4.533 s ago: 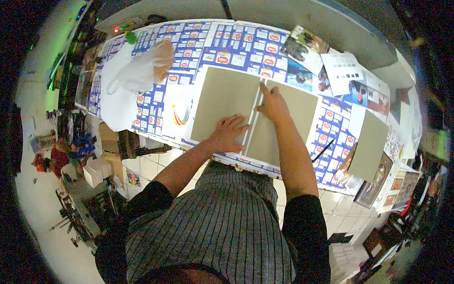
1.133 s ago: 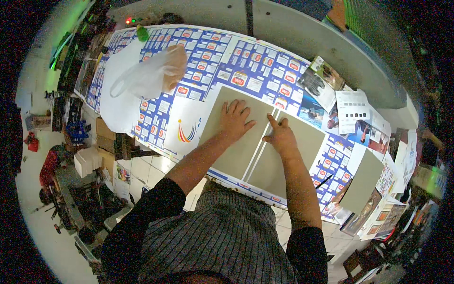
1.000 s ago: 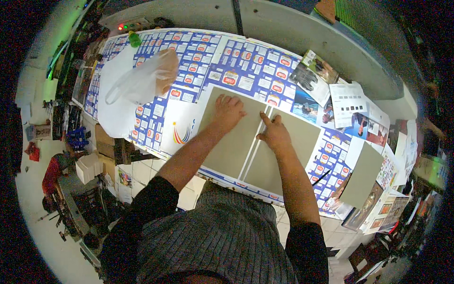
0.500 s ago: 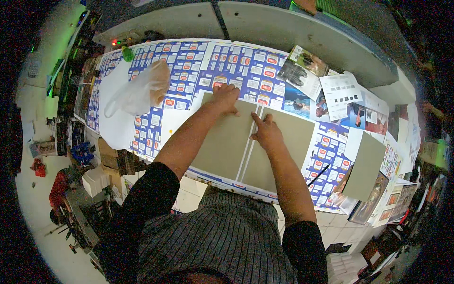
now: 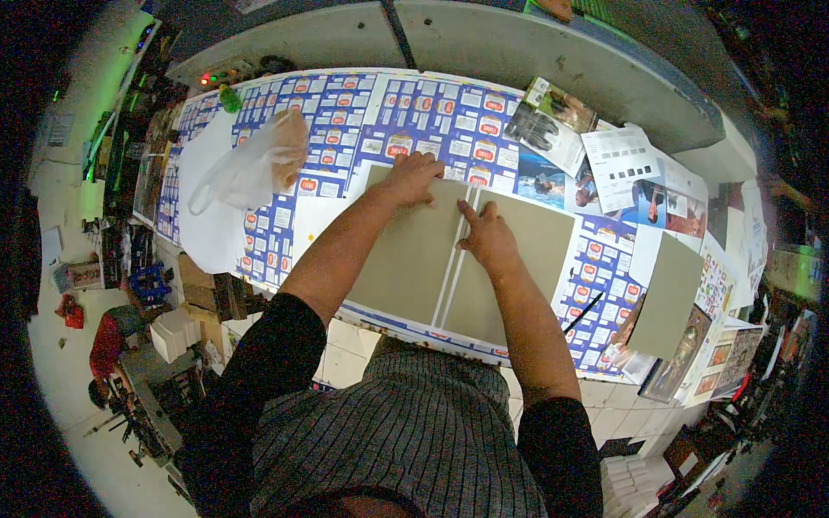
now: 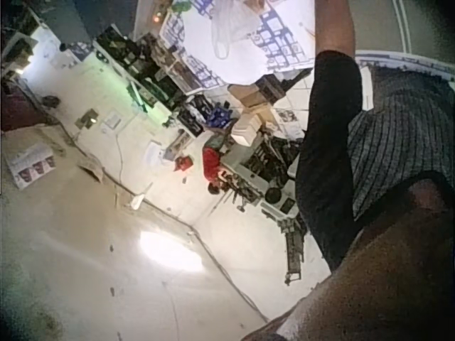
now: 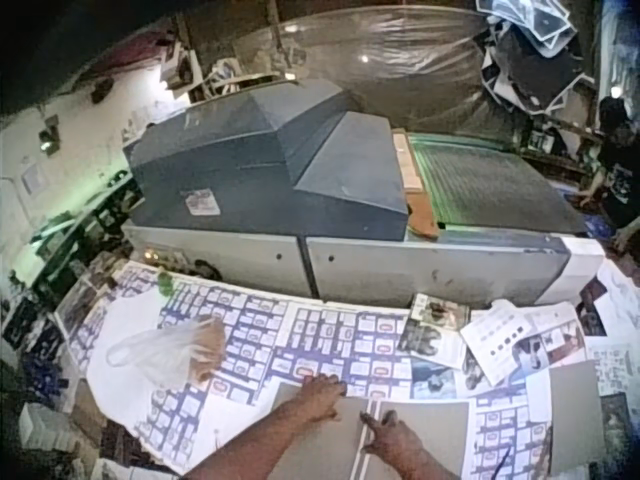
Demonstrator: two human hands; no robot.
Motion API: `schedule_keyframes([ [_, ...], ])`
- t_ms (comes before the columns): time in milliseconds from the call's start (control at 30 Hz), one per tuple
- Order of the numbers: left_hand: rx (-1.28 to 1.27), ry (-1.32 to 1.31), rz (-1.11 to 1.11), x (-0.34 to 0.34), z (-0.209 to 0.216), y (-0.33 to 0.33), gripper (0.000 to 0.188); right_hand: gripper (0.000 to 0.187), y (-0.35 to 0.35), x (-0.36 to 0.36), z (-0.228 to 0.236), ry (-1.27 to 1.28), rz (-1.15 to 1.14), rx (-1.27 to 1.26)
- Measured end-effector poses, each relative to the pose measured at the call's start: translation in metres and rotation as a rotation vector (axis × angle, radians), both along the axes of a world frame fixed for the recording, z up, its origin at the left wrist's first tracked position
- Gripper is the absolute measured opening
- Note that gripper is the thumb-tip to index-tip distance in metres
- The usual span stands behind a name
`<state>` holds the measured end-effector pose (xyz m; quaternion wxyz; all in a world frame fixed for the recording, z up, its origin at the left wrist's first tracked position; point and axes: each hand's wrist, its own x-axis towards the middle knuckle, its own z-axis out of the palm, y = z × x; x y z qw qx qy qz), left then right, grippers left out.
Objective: The person positions sheets of cardboard onto a template surface and uses a pen to mark specific alignment points.
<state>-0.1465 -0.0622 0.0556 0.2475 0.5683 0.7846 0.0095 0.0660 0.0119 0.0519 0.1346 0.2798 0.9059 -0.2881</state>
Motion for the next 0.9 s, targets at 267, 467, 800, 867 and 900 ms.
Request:
schedule_keyframes([
  [267,0.181,-0.004,-0.101,-0.005,-0.019,-0.018,0.049,0.095,0.002,-0.002,0.003,0.001,0.007,0.021],
  [467,0.398,0.148,-0.075,0.023,-0.04,-0.054,0.052,0.094,-0.002,-0.005,0.006,-0.034,0.023,0.007],
  [800,0.52,0.3,0.043,0.045,-0.054,-0.063,0.051,0.093,-0.003,-0.005,0.011,-0.013,0.022,0.009],
  [867,0.511,0.286,0.049,0.045,-0.052,-0.065,0.051,0.093,-0.004,-0.004,0.013,-0.015,0.017,0.016],
  [900,0.503,0.273,0.053,0.044,-0.052,-0.064,0.051,0.093,-0.004,-0.004,0.012,-0.011,0.018,0.021],
])
